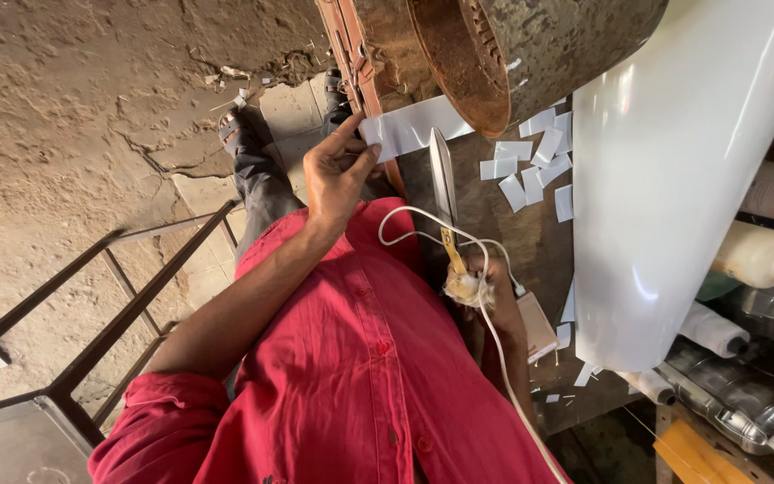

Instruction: The person uses shears to cut a white plastic sheet into small rectangular pieces. The cut pieces accumulate on the work surface. Another person briefly approaches and collects some of the cut pieces.

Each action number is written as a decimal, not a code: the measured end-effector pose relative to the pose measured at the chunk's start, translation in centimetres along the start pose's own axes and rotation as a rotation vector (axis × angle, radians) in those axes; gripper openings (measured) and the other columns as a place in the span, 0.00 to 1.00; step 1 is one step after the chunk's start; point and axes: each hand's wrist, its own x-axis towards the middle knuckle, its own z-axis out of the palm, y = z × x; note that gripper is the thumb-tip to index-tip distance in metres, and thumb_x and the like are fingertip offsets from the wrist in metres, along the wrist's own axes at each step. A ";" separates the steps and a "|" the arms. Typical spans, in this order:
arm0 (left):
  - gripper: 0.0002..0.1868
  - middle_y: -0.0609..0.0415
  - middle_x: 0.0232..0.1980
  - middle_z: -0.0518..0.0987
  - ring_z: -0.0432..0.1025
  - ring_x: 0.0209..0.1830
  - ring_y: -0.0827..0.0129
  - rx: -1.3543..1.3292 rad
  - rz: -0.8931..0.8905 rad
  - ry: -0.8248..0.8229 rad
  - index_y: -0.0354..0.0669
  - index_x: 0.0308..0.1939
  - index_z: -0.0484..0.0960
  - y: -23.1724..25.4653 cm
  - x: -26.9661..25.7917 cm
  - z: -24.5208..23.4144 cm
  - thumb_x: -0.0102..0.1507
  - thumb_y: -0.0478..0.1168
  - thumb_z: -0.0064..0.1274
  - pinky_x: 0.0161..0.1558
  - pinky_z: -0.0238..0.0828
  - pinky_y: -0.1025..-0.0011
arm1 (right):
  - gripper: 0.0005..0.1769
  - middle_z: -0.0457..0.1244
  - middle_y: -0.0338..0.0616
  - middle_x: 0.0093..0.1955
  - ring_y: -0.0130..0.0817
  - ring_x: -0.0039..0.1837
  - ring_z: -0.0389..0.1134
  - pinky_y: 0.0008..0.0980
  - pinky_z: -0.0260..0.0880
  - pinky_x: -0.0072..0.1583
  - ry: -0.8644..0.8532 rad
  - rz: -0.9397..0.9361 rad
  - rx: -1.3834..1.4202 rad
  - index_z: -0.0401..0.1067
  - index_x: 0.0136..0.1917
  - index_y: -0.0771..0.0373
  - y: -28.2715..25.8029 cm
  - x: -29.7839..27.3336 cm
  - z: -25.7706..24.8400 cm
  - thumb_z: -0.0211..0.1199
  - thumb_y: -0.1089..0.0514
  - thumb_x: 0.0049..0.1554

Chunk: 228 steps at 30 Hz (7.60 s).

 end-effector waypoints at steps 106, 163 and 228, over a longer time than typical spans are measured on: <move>0.26 0.52 0.44 0.82 0.78 0.37 0.75 0.013 0.006 -0.016 0.30 0.71 0.71 -2.3 -0.2 -0.4 0.69 0.26 0.55 0.38 0.80 0.78 | 0.19 0.67 0.36 0.35 0.20 0.33 0.66 0.18 0.60 0.29 0.164 0.186 0.114 0.76 0.46 0.65 -1.8 0.5 2.5 0.74 0.50 0.48; 0.27 0.50 0.44 0.81 0.79 0.37 0.74 0.063 -0.108 -0.026 0.28 0.72 0.69 1.4 -1.1 -2.3 0.68 0.27 0.54 0.38 0.82 0.78 | 0.13 0.67 0.38 0.36 0.19 0.32 0.63 0.20 0.59 0.31 0.001 0.210 -0.110 0.74 0.49 0.67 -1.4 8.8 6.9 0.69 0.58 0.54; 0.25 0.56 0.40 0.81 0.78 0.34 0.78 0.135 -0.008 -0.028 0.31 0.71 0.71 0.8 -0.6 -0.7 0.69 0.27 0.53 0.36 0.81 0.79 | 0.17 0.68 0.41 0.44 0.27 0.44 0.70 0.27 0.71 0.45 -0.102 -0.088 -0.232 0.73 0.53 0.68 5.0 4.2 1.4 0.71 0.56 0.56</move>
